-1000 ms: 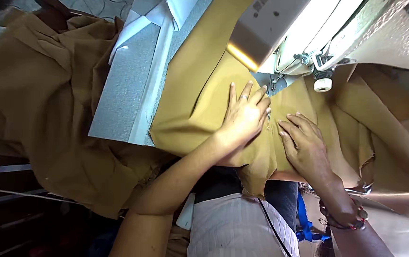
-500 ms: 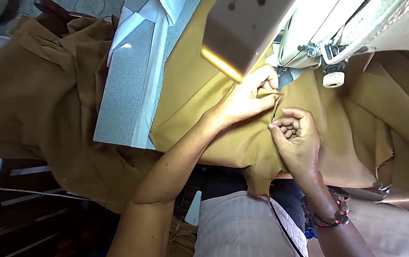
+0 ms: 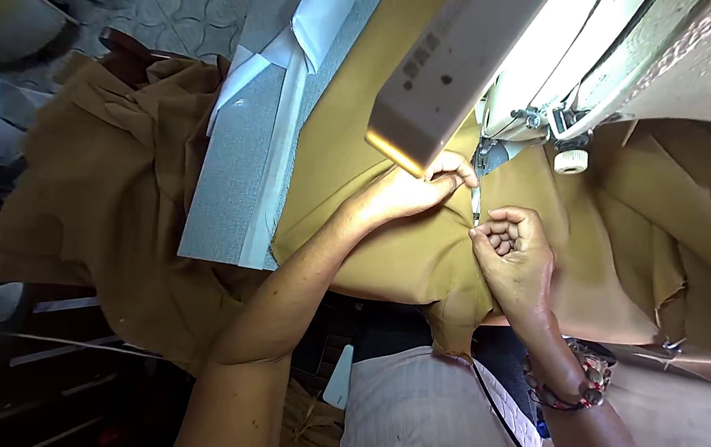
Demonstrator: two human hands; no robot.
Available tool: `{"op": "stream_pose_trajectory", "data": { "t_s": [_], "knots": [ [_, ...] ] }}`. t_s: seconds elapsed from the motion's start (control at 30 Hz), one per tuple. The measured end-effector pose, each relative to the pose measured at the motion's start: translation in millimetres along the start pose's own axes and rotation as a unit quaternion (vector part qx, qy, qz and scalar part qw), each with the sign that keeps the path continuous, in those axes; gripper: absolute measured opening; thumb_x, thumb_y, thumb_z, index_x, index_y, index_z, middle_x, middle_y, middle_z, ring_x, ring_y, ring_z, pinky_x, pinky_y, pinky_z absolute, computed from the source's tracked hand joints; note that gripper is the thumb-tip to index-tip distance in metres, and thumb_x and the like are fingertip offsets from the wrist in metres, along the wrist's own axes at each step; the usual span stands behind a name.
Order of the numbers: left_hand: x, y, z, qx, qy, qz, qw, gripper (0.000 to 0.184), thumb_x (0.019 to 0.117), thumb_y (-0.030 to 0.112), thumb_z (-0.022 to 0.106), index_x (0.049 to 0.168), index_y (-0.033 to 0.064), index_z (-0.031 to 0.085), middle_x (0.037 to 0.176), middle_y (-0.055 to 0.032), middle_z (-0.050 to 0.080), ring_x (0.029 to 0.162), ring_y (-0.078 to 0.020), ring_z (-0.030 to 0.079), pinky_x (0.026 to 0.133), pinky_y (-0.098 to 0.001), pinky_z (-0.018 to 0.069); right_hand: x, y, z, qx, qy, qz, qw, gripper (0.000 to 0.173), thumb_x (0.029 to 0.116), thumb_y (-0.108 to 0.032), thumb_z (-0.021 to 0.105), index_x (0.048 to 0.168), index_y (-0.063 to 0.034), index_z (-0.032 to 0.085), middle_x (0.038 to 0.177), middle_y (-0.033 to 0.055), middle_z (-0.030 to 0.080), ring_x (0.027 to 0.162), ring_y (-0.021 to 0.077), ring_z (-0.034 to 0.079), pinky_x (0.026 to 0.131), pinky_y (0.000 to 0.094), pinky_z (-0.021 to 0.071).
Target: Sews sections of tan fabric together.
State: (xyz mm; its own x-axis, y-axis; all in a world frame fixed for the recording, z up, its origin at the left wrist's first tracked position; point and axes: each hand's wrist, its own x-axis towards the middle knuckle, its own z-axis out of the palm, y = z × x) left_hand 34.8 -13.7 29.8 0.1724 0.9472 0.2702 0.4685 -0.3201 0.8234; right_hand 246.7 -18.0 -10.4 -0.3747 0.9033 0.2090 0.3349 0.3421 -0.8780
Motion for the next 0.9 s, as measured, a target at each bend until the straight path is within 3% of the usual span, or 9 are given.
{"op": "stream_pose_trajectory", "data": {
  "t_s": [0.23, 0.47, 0.57, 0.63, 0.7, 0.8, 0.9],
  "knots": [
    [-1, 2, -2, 0.030, -0.013, -0.033, 0.999, 0.021, 0.0959, 0.002, 0.059, 0.107, -0.0024, 0.077, 0.102, -0.0116, 0.074, 0.099, -0.0048, 0.066, 0.090, -0.0177, 0.0498, 0, 0, 0, -0.001, -0.001, 0.000, 1.000, 0.030, 0.0889, -0.007, 0.070, 0.116, -0.0049, 0.058, 0.087, -0.0036, 0.069, 0.070, -0.0076, 0.057, 0.062, 0.0088, 0.0441],
    [4, -5, 2, 0.067, 0.009, 0.042, 0.997, 0.018, 0.0953, 0.001, 0.063, 0.103, -0.0022, 0.078, 0.097, -0.0124, 0.076, 0.095, -0.0083, 0.070, 0.091, -0.0190, 0.0508, 0, 0, -1, -0.004, -0.002, -0.001, 1.000, 0.029, 0.0889, -0.007, 0.069, 0.116, -0.0046, 0.058, 0.087, -0.0040, 0.068, 0.069, -0.0075, 0.056, 0.061, 0.0086, 0.0430],
    [7, -8, 2, 0.095, 0.008, 0.063, 0.993, 0.016, 0.0953, 0.003, 0.063, 0.098, -0.0018, 0.078, 0.091, -0.0125, 0.074, 0.090, -0.0104, 0.068, 0.085, -0.0209, 0.0505, 0, 0, -1, -0.002, 0.000, 0.000, 1.000, 0.029, 0.0889, -0.006, 0.069, 0.116, -0.0045, 0.058, 0.087, -0.0039, 0.069, 0.069, -0.0081, 0.056, 0.061, 0.0080, 0.0429],
    [10, -8, 2, 0.079, 0.004, 0.060, 0.995, 0.015, 0.0950, 0.002, 0.062, 0.094, -0.0024, 0.077, 0.095, -0.0143, 0.072, 0.096, -0.0124, 0.066, 0.088, -0.0211, 0.0485, 0, -1, -1, -0.001, 0.000, 0.001, 1.000, 0.029, 0.0889, -0.006, 0.069, 0.116, -0.0048, 0.058, 0.087, -0.0042, 0.069, 0.069, -0.0084, 0.055, 0.061, 0.0079, 0.0426],
    [12, -8, 2, 0.047, 0.008, 0.047, 0.998, 0.014, 0.0937, 0.001, 0.063, 0.092, -0.0032, 0.076, 0.099, -0.0143, 0.074, 0.099, -0.0100, 0.068, 0.092, -0.0203, 0.0500, 0, -1, -1, 0.001, 0.000, 0.003, 1.000, 0.029, 0.0891, -0.006, 0.069, 0.115, -0.0042, 0.058, 0.086, -0.0040, 0.069, 0.068, -0.0085, 0.055, 0.061, 0.0079, 0.0425],
    [14, -7, 5, -0.028, 0.020, 0.009, 0.999, 0.013, 0.0919, -0.001, 0.065, 0.102, -0.0059, 0.071, 0.091, -0.0051, 0.073, 0.084, 0.0020, 0.065, 0.080, -0.0143, 0.0512, 0, -1, -2, 0.003, -0.004, 0.004, 1.000, 0.028, 0.0892, -0.006, 0.069, 0.116, -0.0048, 0.058, 0.087, -0.0044, 0.069, 0.069, -0.0087, 0.056, 0.061, 0.0075, 0.0429],
    [17, -9, 8, -0.055, 0.015, 0.011, 0.998, 0.018, 0.0901, -0.004, 0.064, 0.107, -0.0073, 0.059, 0.089, -0.0034, 0.067, 0.082, 0.0006, 0.062, 0.078, -0.0158, 0.0504, 0, -1, -2, 0.001, -0.010, 0.008, 1.000, 0.028, 0.0897, -0.006, 0.069, 0.116, -0.0049, 0.059, 0.087, -0.0040, 0.069, 0.069, -0.0074, 0.056, 0.061, 0.0087, 0.0431]
  ]
}}
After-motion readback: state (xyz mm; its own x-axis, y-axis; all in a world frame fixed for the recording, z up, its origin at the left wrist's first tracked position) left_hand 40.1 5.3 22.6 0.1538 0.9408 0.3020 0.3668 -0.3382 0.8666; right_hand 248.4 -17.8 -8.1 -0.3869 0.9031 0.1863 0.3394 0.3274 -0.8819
